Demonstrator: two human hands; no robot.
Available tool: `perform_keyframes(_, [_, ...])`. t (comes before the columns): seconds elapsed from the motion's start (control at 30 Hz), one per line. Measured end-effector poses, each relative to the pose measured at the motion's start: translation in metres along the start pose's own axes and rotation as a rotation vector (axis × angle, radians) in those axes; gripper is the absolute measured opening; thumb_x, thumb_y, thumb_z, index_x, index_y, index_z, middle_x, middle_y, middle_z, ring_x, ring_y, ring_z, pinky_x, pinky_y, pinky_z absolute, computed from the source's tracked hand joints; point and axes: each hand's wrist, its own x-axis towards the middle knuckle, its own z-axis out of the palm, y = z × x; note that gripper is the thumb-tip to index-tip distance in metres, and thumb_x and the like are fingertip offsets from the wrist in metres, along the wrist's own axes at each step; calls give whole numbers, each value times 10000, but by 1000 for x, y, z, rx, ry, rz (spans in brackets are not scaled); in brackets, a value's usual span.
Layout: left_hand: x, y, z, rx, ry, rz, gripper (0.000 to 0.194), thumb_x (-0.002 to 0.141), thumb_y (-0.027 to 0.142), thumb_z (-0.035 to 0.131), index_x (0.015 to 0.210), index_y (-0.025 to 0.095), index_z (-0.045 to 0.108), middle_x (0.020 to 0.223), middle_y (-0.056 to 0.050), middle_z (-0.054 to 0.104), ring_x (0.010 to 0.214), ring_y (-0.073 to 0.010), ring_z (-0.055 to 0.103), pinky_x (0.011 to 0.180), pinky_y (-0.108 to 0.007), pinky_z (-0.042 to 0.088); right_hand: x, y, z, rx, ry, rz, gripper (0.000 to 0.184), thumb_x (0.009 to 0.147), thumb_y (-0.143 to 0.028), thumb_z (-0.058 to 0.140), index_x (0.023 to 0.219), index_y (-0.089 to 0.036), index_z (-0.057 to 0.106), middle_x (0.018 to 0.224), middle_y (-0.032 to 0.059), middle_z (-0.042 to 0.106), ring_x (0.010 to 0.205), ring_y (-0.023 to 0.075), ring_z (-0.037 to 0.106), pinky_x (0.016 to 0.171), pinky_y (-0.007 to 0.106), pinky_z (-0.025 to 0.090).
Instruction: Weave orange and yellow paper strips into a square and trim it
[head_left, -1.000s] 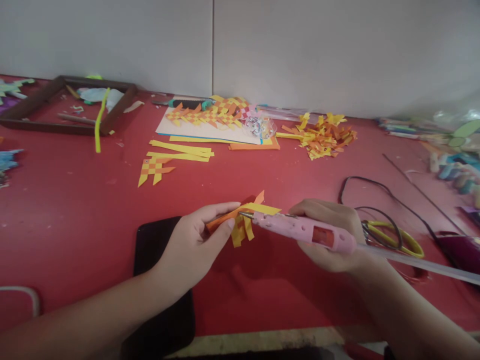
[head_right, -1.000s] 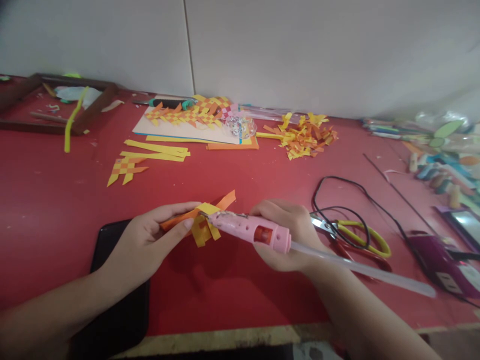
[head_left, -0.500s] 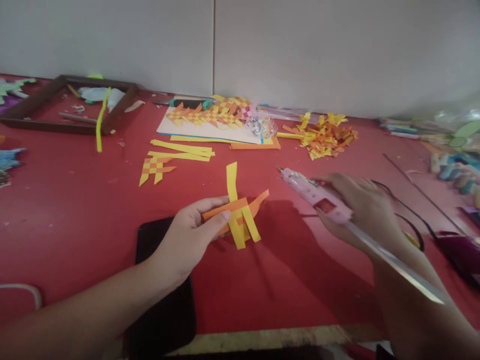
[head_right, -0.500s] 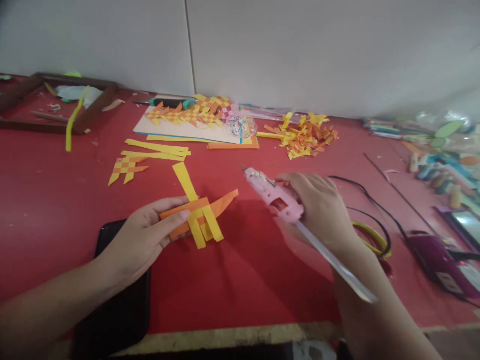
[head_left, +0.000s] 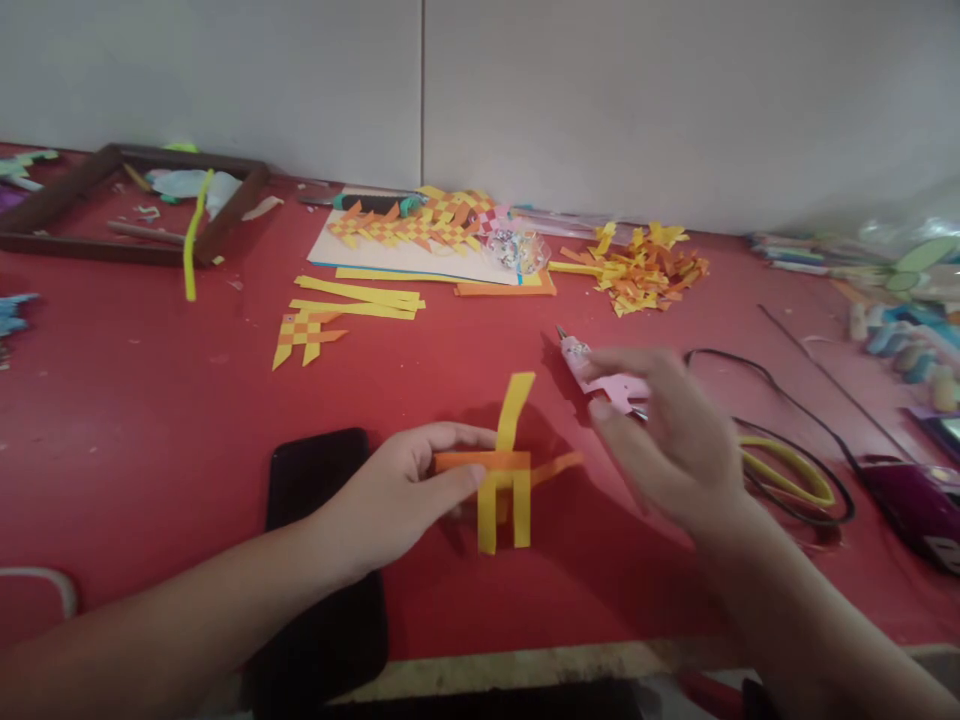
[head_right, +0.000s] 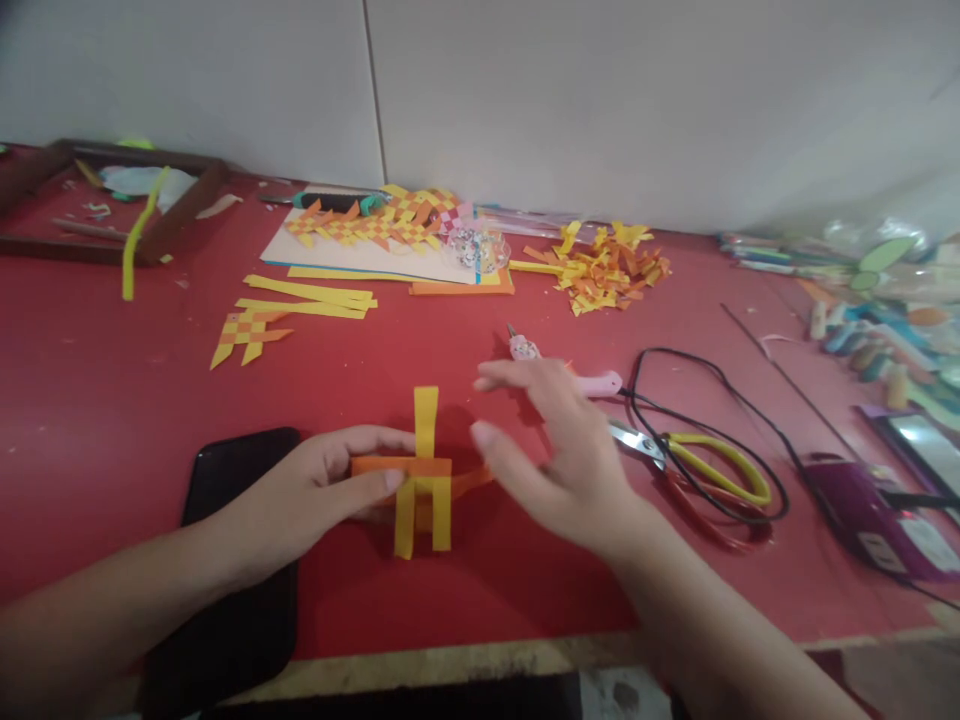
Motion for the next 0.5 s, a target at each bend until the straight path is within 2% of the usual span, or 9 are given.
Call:
perform_keyframes(0.07, [-2,2,2,119,-52,25,307,843,277,667,1136,194,698,953,-51,779,846,-196,736,749,-287,567,-2,-25,7,199,-139,-23,391,879,-226,632,1260,-228,542,1095,83,686,1016,242,640,881,420,511])
perform_keyframes(0.1, [-2,3,2,152,-70,42,299,843,272,657,1129,200,703,966,-49,778,869,-198,732,751,-280,558,-3,-33,10,252,-164,-38,389,874,-224,650,1251,-230,552,1062,68,703,998,223,650,877,400,525])
perform_keyframes(0.17, [-2,5,2,158,-74,61,284,836,267,654,1109,207,711,1006,-49,775,928,-204,724,786,-277,546,-2,-41,14,296,-159,-97,269,870,-180,656,1130,-238,621,943,36,731,912,191,664,825,358,548])
perform_keyframes(0.23, [-1,5,2,119,-57,46,283,821,270,673,1094,206,715,1025,-55,772,970,-213,719,841,-296,539,-1,-43,14,300,-128,-164,172,873,-133,635,1003,-243,661,850,17,740,833,174,664,764,335,559])
perform_keyframes(0.3, [0,4,3,60,-42,20,292,804,274,700,1086,200,716,1024,-61,773,977,-218,720,884,-320,534,1,-42,14,289,-110,-230,172,868,-105,622,966,-240,664,835,19,749,797,169,671,752,338,563])
perform_keyframes(0.4, [0,4,3,-13,-28,2,286,796,271,719,1071,194,723,1026,-67,776,964,-212,725,915,-339,531,-1,-41,14,263,-110,-285,206,845,-83,623,984,-233,646,875,30,752,802,167,685,785,359,565])
perform_keyframes(0.5, [0,4,4,-23,-11,8,267,796,254,714,1056,197,730,1036,-58,777,979,-205,721,926,-334,528,-5,-40,18,225,-108,-237,282,825,-142,663,1091,-226,619,921,41,733,875,187,676,770,352,571])
